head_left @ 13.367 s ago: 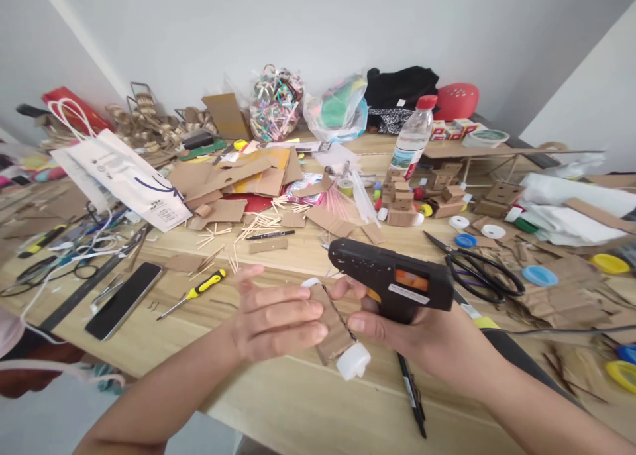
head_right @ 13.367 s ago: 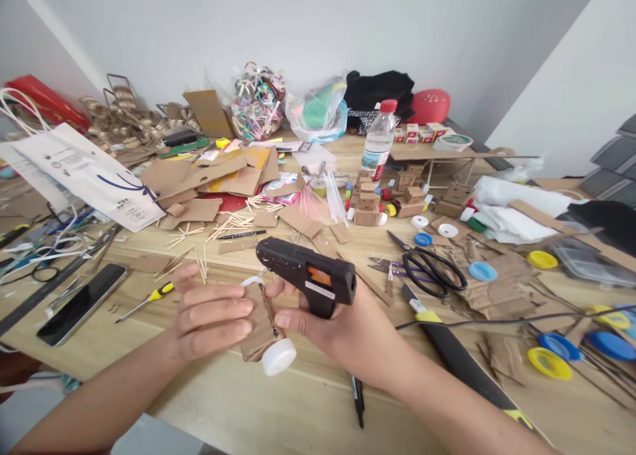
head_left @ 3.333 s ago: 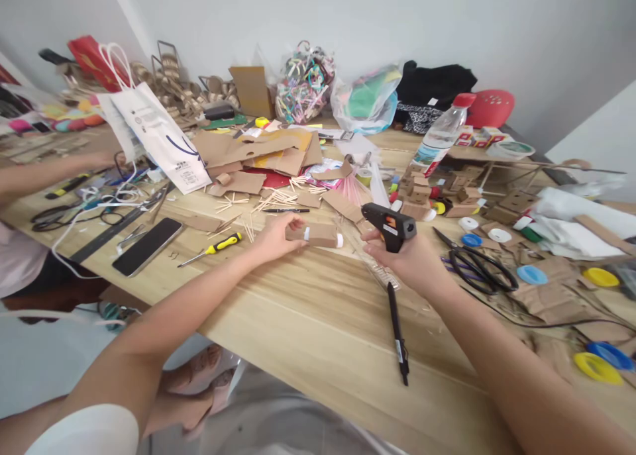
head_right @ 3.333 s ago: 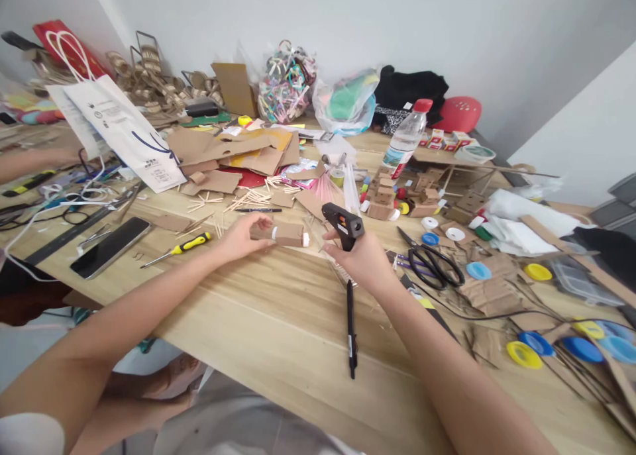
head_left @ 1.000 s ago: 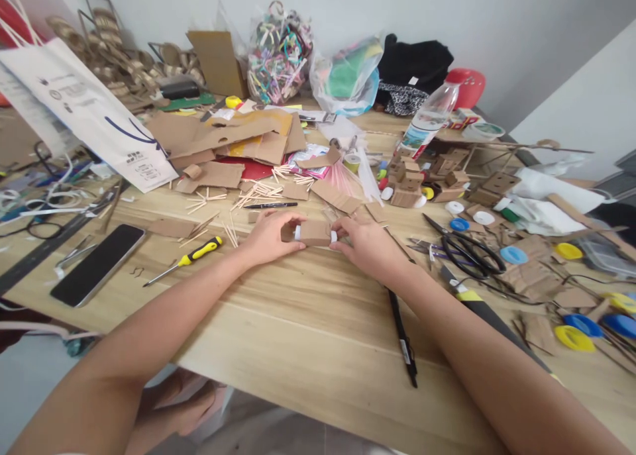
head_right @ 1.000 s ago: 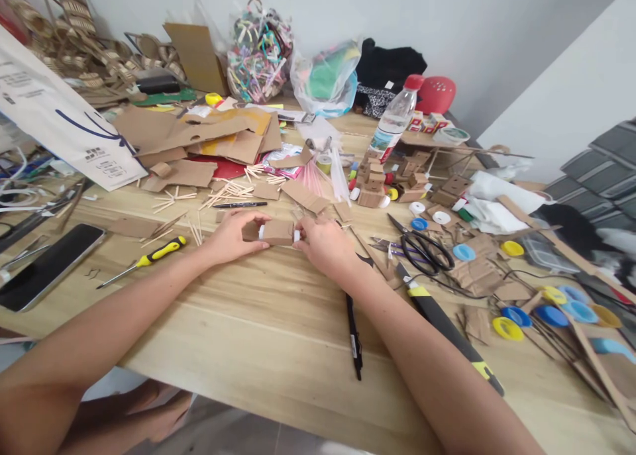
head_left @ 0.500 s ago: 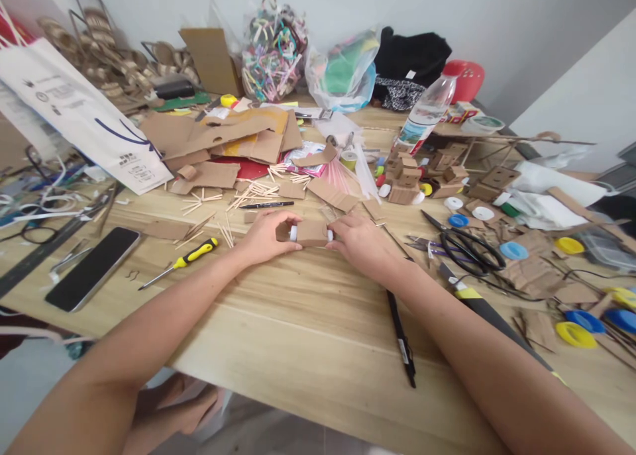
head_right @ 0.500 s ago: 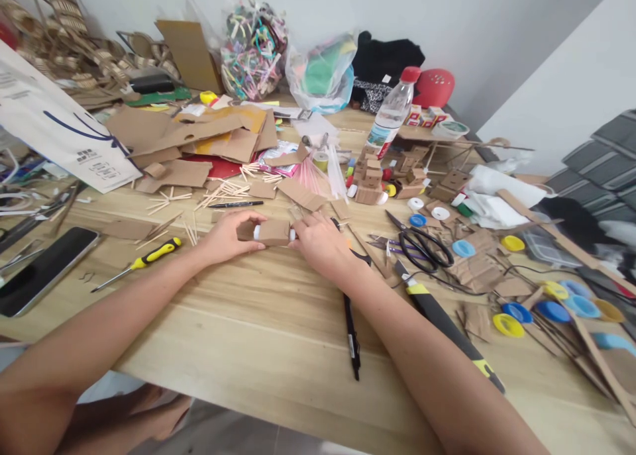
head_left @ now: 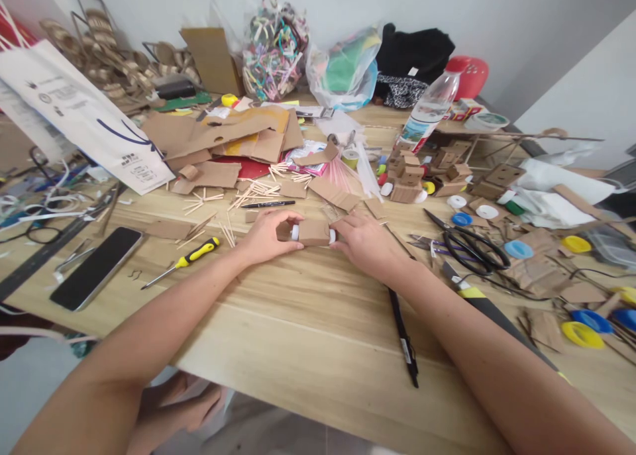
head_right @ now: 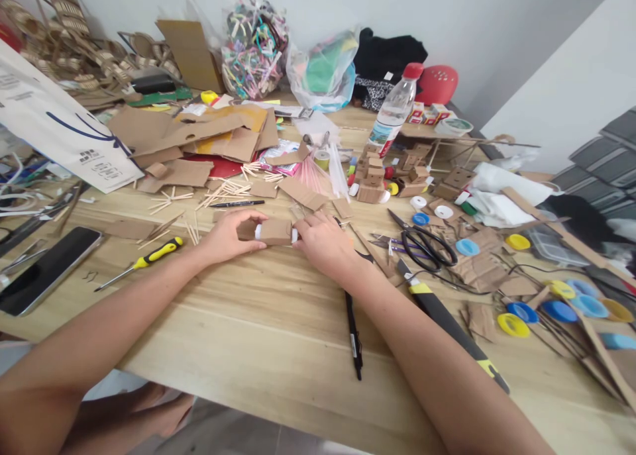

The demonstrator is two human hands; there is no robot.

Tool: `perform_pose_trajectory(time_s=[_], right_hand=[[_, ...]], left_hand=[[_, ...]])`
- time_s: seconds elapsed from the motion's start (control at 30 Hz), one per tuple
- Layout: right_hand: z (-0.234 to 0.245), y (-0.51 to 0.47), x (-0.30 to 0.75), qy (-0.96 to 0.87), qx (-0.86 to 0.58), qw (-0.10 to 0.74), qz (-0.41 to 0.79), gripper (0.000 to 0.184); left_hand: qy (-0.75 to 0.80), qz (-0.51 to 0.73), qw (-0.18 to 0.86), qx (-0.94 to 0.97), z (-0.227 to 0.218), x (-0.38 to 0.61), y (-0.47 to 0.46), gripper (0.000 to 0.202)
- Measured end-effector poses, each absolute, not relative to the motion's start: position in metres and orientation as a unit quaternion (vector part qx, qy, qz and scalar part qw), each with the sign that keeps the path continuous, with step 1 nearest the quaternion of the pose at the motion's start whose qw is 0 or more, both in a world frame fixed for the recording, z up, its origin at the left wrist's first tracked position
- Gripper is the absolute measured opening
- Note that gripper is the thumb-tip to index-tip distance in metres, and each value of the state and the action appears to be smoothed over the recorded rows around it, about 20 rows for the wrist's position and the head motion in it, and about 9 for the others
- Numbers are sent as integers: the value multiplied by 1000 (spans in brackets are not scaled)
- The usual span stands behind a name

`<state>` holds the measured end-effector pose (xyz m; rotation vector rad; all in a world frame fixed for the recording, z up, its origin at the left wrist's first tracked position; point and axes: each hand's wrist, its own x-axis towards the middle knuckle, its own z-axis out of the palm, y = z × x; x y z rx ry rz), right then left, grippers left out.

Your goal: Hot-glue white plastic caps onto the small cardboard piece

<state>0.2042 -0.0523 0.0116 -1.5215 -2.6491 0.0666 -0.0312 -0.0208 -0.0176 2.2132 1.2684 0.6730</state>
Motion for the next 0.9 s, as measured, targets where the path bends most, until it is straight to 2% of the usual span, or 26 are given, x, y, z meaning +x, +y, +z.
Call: perform_pose_trajectory(time_s=[0.47, 0.67, 0.8, 0.9], right_hand=[[0, -57, 203, -873, -480, 78, -45, 25], [3, -56, 201, -878, -466, 93, -49, 46], [14, -47, 192, -893, -435, 98, -54, 36], [27, -40, 185, -894, -436, 86, -50, 41]], left_hand=[[467, 206, 223, 830, -17, -34, -21, 53], [478, 190, 202, 834, -10, -29, -28, 51], [464, 184, 217, 839, -2, -28, -39, 54], [448, 204, 247, 835, 1, -33, -44, 41]])
